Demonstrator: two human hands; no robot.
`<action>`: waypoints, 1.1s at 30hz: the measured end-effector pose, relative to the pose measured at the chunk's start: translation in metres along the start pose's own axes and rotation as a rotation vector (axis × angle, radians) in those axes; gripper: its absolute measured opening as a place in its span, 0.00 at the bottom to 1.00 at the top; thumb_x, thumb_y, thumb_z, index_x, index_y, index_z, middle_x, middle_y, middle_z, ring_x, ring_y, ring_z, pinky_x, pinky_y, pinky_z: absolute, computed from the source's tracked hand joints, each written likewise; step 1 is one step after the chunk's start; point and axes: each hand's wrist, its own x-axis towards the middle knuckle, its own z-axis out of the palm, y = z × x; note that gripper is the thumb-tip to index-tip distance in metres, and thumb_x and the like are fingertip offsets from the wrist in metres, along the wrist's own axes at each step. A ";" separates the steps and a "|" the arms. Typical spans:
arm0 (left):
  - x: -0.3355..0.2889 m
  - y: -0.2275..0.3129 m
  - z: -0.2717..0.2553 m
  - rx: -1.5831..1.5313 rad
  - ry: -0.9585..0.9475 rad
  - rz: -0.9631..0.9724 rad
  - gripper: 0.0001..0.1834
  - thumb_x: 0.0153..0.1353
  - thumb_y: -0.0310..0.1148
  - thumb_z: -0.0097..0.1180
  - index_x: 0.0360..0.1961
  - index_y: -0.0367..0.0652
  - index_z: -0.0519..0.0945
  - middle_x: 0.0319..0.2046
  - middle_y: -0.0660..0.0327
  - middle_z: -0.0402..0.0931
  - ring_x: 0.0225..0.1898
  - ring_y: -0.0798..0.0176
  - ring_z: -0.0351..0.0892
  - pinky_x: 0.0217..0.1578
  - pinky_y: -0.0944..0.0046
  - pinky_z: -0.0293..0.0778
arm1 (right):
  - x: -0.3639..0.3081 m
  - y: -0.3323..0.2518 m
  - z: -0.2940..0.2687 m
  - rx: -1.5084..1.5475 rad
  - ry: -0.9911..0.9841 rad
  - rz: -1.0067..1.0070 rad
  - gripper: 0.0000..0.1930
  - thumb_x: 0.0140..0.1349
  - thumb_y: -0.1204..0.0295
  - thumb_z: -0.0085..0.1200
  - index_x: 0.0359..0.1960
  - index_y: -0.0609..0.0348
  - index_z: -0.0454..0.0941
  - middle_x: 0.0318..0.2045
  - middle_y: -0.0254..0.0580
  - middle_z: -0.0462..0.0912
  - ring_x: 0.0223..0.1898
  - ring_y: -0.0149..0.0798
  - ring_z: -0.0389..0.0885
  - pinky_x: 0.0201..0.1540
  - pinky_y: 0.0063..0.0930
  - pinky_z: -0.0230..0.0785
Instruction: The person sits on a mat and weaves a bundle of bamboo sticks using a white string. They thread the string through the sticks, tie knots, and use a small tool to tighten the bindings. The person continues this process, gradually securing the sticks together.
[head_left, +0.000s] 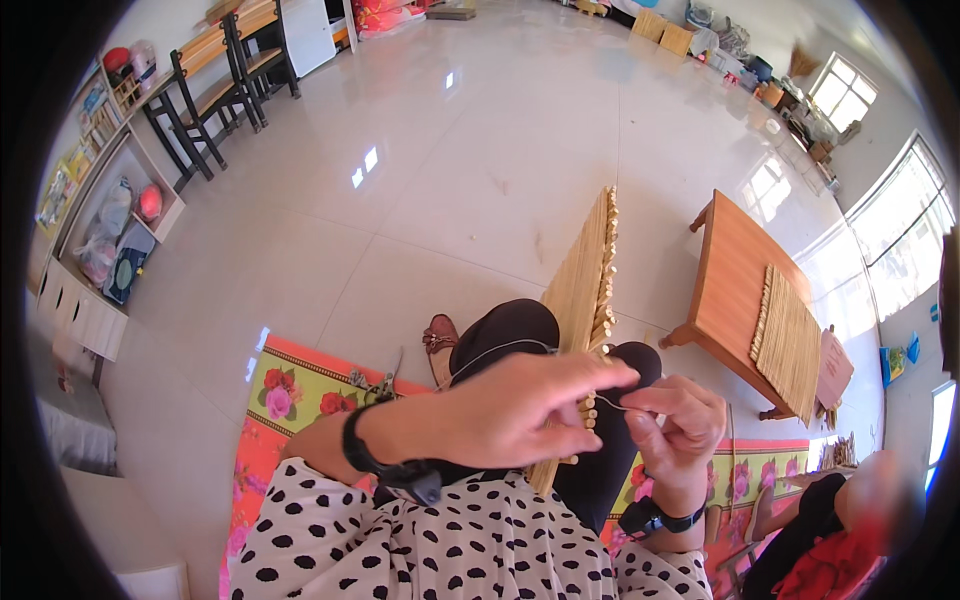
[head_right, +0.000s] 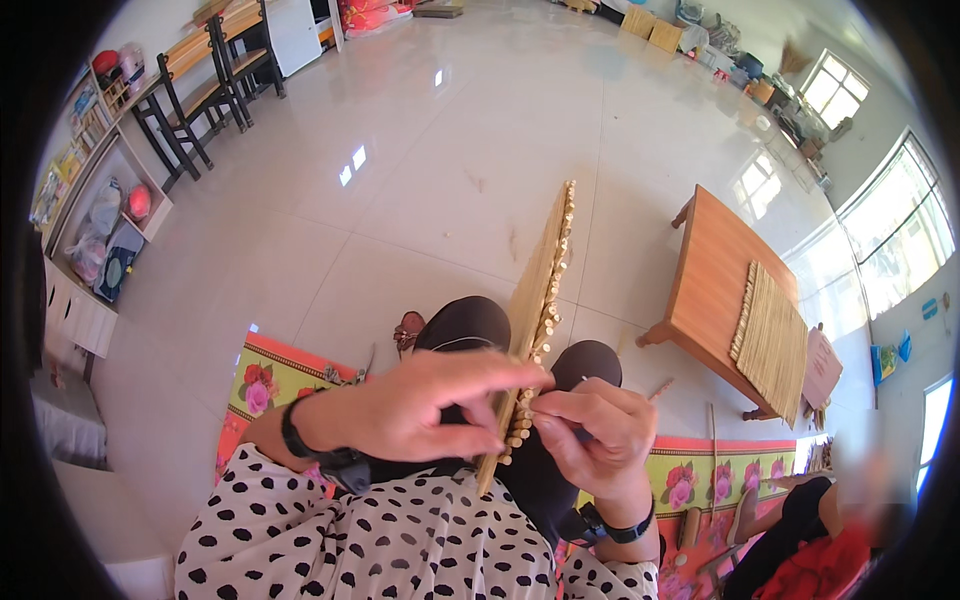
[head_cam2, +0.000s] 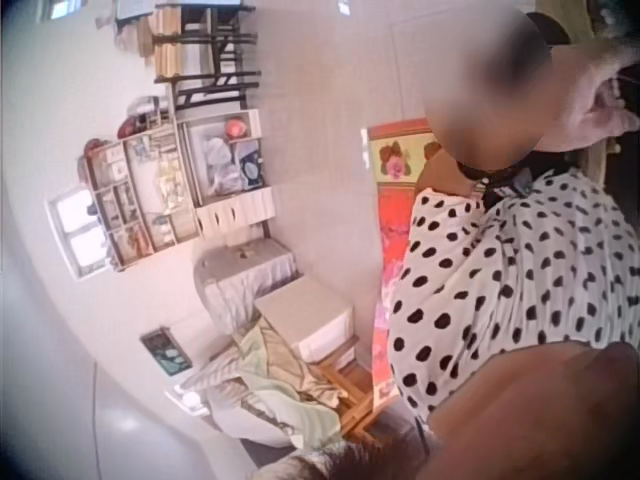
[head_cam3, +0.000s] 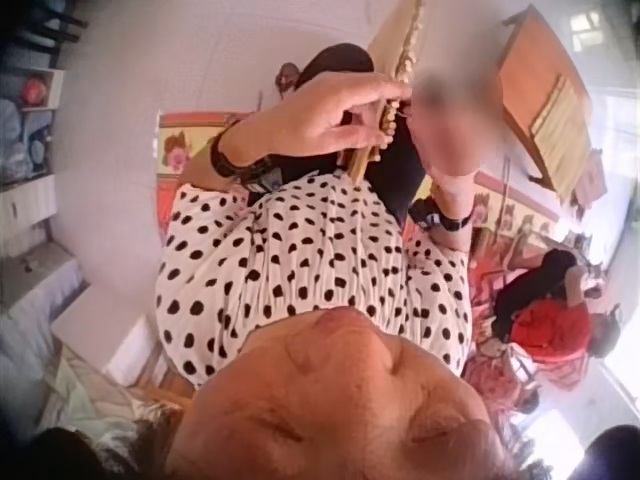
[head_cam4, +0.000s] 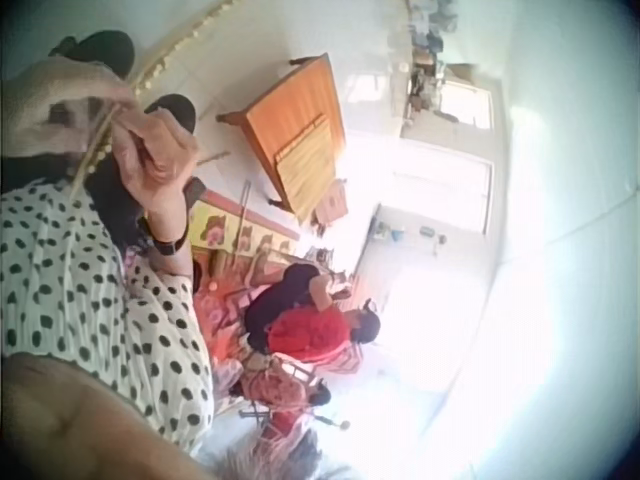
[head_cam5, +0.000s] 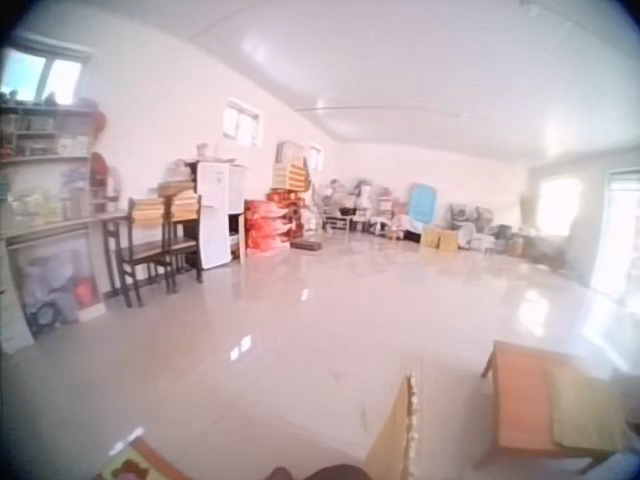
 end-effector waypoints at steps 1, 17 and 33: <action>0.004 0.002 0.010 -0.110 0.010 -0.088 0.28 0.59 0.24 0.61 0.61 0.36 0.69 0.31 0.58 0.83 0.33 0.68 0.84 0.35 0.70 0.75 | 0.002 0.001 0.002 0.004 0.012 -0.006 0.03 0.52 0.79 0.64 0.28 0.61 0.83 0.18 0.35 0.78 0.16 0.29 0.75 0.18 0.21 0.62; 0.004 -0.023 -0.015 0.229 0.262 -0.103 0.06 0.60 0.18 0.55 0.39 0.34 0.78 0.34 0.58 0.80 0.24 0.73 0.78 0.27 0.74 0.73 | -0.002 0.023 0.009 -0.013 0.179 0.141 0.04 0.54 0.81 0.64 0.31 0.62 0.83 0.28 0.36 0.78 0.21 0.24 0.74 0.22 0.17 0.65; 0.028 -0.037 0.015 0.130 0.310 0.026 0.09 0.61 0.24 0.60 0.40 0.37 0.73 0.23 0.56 0.78 0.21 0.61 0.79 0.23 0.68 0.71 | 0.005 0.029 0.015 0.006 0.123 0.173 0.04 0.53 0.82 0.63 0.30 0.62 0.84 0.26 0.37 0.79 0.21 0.26 0.73 0.22 0.20 0.63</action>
